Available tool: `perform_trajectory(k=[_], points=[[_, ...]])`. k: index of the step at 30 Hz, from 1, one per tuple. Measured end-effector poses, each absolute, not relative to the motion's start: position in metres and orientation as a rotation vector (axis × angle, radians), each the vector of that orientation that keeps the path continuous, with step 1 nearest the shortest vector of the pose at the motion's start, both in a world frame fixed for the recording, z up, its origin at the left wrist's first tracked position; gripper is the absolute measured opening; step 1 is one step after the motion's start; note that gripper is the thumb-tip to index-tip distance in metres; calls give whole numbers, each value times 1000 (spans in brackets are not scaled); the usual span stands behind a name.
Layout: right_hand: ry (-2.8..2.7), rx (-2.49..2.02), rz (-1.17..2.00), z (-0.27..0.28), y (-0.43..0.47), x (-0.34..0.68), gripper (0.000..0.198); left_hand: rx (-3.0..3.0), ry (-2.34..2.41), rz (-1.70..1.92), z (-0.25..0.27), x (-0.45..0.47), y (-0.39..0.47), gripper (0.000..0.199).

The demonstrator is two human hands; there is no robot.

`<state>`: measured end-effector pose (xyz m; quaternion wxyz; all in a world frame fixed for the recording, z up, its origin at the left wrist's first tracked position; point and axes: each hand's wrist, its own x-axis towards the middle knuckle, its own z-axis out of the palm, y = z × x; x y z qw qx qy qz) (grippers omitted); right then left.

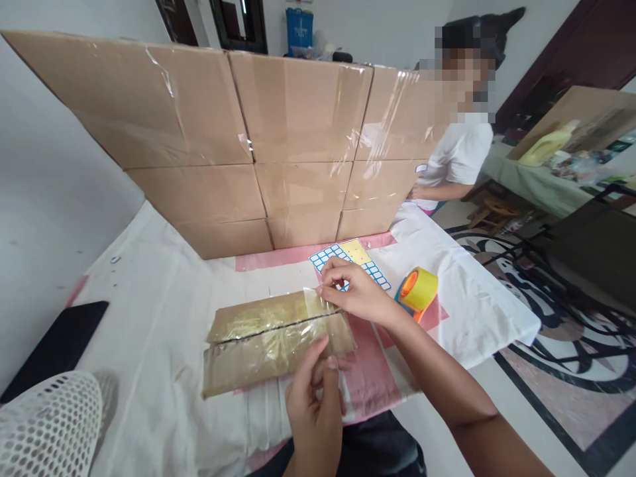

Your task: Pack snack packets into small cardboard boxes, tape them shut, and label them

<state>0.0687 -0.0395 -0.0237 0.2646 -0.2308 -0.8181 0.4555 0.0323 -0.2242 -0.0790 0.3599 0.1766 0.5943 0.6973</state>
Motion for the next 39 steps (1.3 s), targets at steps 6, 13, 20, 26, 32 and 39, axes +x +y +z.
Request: perform_trajectory(k=[6,13,20,26,32,39], points=[[-2172,-630,1264,-33,-38,69,31,496,1677,1751,-86,31,-224,41],[-2152,-672,1311,-40,-38,70,26,527,1711,1740,-89,33,-221,38],[-2176,-744,1171,-51,-36,72,24,519,1733,1763,-92,38,-221,39],[-2206,-837,1239,-55,-35,73,22,730,1715,1784,-108,29,-224,27],[-2129,-838,1488,-57,-32,71,17,939,1771,1847,-115,23,-222,22],[-2062,-863,1574,-64,-31,70,23,1276,1841,1845,-123,17,-222,30]])
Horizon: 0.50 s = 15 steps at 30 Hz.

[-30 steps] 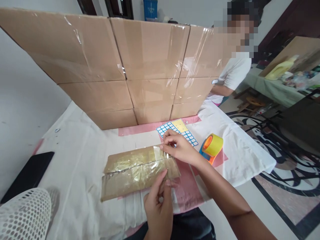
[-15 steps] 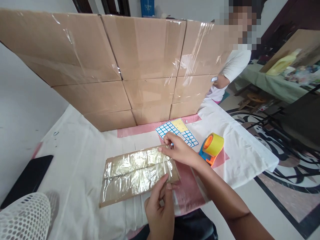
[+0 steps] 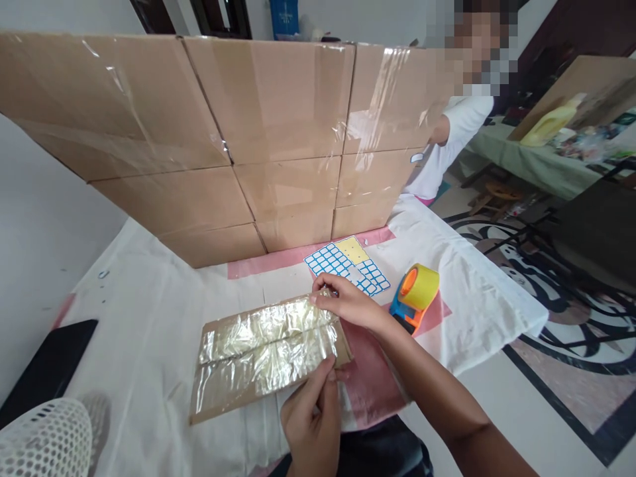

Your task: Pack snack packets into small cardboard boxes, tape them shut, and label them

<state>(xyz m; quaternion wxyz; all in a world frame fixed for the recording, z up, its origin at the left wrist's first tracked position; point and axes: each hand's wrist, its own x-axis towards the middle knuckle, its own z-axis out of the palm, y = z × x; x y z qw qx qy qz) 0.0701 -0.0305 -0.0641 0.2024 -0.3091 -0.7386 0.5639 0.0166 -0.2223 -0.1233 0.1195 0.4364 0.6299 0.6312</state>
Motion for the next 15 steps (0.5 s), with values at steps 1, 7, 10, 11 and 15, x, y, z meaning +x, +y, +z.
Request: perform_trajectory(k=[1,7,10,11,15], points=[[-2060,-882,1566,-65,-32,70,24,1339,1849,1838,-128,15,-223,33],[-2311,-1086,1280,-62,-11,84,32,1693,1917,1796,-160,7,-223,53],[-2634,-1286,686,-51,25,100,29,1730,1932,1813,-165,7,-223,56],[-2708,-1340,518,-47,38,106,29,1730,1937,1814,-165,7,-222,56],[-2930,-1336,255,-43,73,113,22,1725,1974,1814,-163,9,-222,52]])
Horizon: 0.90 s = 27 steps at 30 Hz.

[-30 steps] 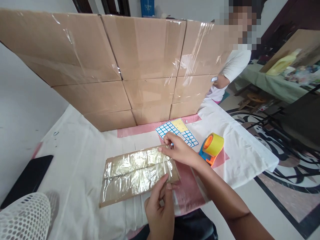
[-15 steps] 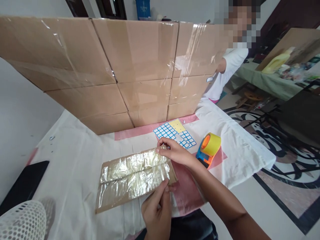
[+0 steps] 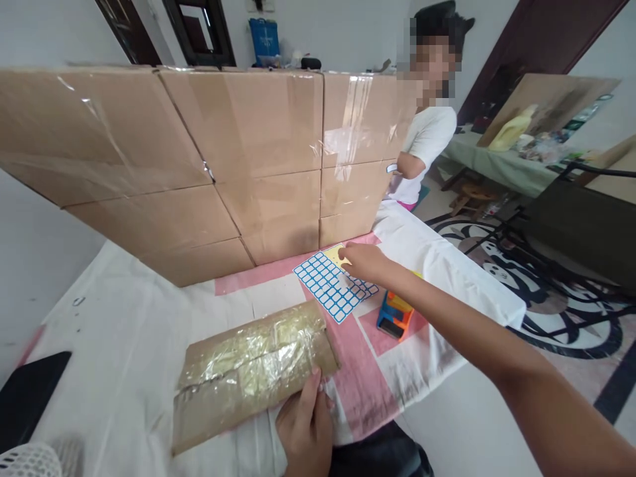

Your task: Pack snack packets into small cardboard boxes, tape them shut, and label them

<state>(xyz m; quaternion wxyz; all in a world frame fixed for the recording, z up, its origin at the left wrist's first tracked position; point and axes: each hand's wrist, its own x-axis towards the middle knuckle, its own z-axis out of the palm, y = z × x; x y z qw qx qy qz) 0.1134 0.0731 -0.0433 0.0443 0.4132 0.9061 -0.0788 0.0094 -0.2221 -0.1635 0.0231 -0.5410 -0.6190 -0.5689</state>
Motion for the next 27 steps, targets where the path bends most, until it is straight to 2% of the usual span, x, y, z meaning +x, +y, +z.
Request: perform_trajectory(k=[5,10,16,19,21,25,27], points=[[2656,898,-179,-69,74,101,26,-1672,-1902,-1738,-168,8,-222,50],[2645,871,-207,-85,68,99,27,-1702,-1889,-1726,-175,7,-224,45],[2779,935,-533,-75,69,109,22,-1535,-2016,-1854,-176,15,-224,34],[2885,975,-768,-68,63,116,17,-1576,-1988,-1774,-171,5,-222,31],[2904,1020,-1036,-66,53,121,18,-1592,-1997,-1676,-165,-5,-220,32],[2561,1131,-2219,-69,20,134,28,-1488,-1995,-1666,-149,-7,-217,38],[2377,1129,-2600,-73,1,139,33,-1533,-1964,-1810,-140,9,-211,33]])
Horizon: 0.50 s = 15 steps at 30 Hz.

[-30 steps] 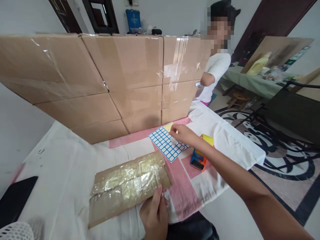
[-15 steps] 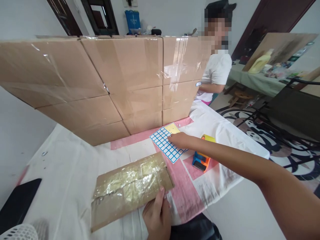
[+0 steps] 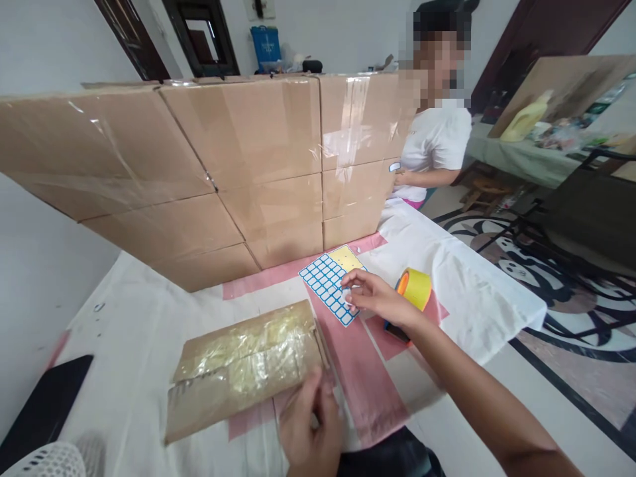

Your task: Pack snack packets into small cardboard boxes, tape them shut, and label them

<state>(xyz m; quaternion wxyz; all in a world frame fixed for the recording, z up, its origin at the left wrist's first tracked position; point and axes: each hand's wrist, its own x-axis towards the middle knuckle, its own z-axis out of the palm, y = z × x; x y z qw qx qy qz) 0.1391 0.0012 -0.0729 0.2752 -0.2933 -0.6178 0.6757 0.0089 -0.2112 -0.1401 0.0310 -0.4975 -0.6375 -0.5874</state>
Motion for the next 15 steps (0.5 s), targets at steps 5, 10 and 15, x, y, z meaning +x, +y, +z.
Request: perform_trajectory(k=[5,10,15], points=[[-1426,-692,1758,-81,-37,147,29,-1558,-2366,-2466,-116,64,-176,39],[-1228,-736,1688,-92,-59,153,26,-1440,-2444,-2588,-112,75,-143,40],[-1147,-790,1562,-101,-69,154,21,-1686,-2412,-2222,-119,59,-131,27]])
